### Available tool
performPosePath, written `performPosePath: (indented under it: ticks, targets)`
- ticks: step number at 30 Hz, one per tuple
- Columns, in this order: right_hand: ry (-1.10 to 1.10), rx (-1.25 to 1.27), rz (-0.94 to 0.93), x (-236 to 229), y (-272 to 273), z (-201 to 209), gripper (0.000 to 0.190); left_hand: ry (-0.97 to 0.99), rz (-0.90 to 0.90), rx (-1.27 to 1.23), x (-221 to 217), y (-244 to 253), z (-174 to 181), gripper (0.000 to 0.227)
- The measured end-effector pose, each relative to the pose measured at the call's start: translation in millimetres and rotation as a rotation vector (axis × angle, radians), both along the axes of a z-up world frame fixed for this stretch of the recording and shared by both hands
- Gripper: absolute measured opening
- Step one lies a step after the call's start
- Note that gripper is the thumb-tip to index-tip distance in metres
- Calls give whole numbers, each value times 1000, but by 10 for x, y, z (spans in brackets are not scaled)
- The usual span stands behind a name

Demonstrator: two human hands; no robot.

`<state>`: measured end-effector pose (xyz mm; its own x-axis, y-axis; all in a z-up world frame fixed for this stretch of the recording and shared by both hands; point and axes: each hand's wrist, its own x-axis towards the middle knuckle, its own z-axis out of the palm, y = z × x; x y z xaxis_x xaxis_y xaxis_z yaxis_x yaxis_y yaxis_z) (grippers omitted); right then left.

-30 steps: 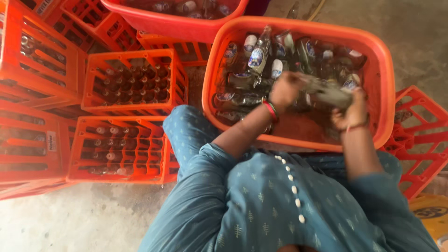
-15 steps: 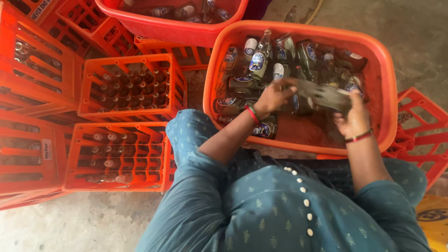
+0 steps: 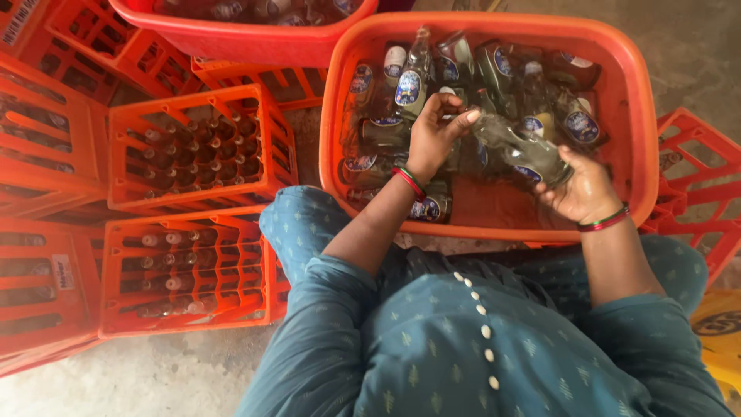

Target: The person sits on the floor and washes glass bottles by hand in a red tub filled with water. They repeatedly pick up bottles, rinse them, and place them into an adjacent red crate.

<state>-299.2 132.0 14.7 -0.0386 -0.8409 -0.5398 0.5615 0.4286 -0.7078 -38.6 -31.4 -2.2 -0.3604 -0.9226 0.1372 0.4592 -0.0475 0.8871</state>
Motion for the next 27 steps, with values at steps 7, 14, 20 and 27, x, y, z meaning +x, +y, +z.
performPosePath:
  ticks: [7,14,20,27]
  targets:
    - [56,13,94,107,-67,-109,70,82,-163,204,124,-86,16,34]
    - [157,-86,15,110,-40,137,67,208,-327,200,272,-96,159,41]
    - [288,-319,-130,129,19,295,64,279,-352,242,239,-8,110,46]
    - [312,-463,-235,-6,131,359,55,278,-331,283,122,60,-154,32]
